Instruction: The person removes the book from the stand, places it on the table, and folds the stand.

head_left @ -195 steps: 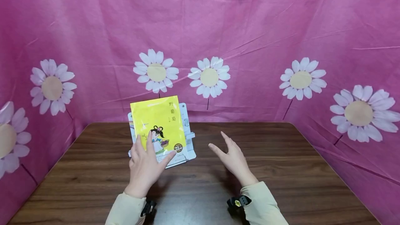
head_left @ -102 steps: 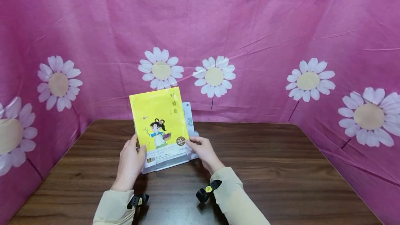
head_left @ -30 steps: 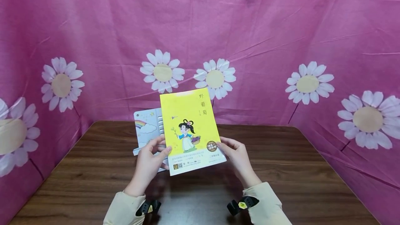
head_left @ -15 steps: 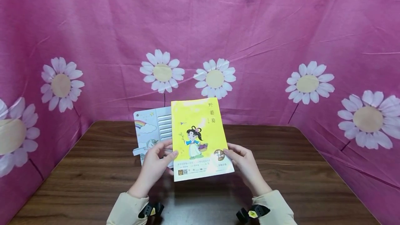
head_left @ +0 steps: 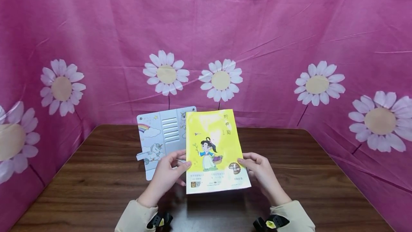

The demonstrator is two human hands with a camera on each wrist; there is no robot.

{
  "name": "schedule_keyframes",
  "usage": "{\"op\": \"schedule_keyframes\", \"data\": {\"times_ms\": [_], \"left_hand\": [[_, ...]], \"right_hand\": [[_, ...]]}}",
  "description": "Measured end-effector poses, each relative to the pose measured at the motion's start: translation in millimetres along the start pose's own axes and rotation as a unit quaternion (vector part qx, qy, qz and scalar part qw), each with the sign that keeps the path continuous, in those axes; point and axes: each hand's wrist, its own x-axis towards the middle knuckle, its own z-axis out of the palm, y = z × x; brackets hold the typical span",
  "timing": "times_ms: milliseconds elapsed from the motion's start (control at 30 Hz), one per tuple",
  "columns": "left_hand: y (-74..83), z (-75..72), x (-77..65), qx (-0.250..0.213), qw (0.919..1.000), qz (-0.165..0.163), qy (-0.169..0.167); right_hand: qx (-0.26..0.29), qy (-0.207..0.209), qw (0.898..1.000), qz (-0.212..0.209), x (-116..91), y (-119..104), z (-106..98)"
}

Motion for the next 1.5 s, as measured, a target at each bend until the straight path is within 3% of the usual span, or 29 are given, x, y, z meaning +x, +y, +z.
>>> {"op": "schedule_keyframes", "data": {"times_ms": [300,533,900,1233,1500], "left_hand": [[-6.1,7.8,-1.3,0.028,0.9992,0.010,-0.027],[-10.8,17.1,-1.4,0.066,0.9964,0.020,-0.050],[-14.1,28.1,-6.4,0.097,0.9908,0.051,-0.079],[-14.8,37.0,-10.8,0.146,0.9833,0.057,-0.092],[-17.2,43.1,-12.6,0.153,0.9815,0.049,-0.105]], "right_hand": [[-0.028,-0.008,0.999,0.011,-1.7,5.7,-14.7],[-0.083,-0.060,0.995,0.008,-1.6,4.1,-36.8],[-0.099,-0.161,0.982,0.025,0.6,3.9,-66.5],[-0.133,-0.187,0.973,0.041,5.2,12.2,-80.1],[-0.140,-0.219,0.965,0.046,6.7,15.3,-90.4]]}}
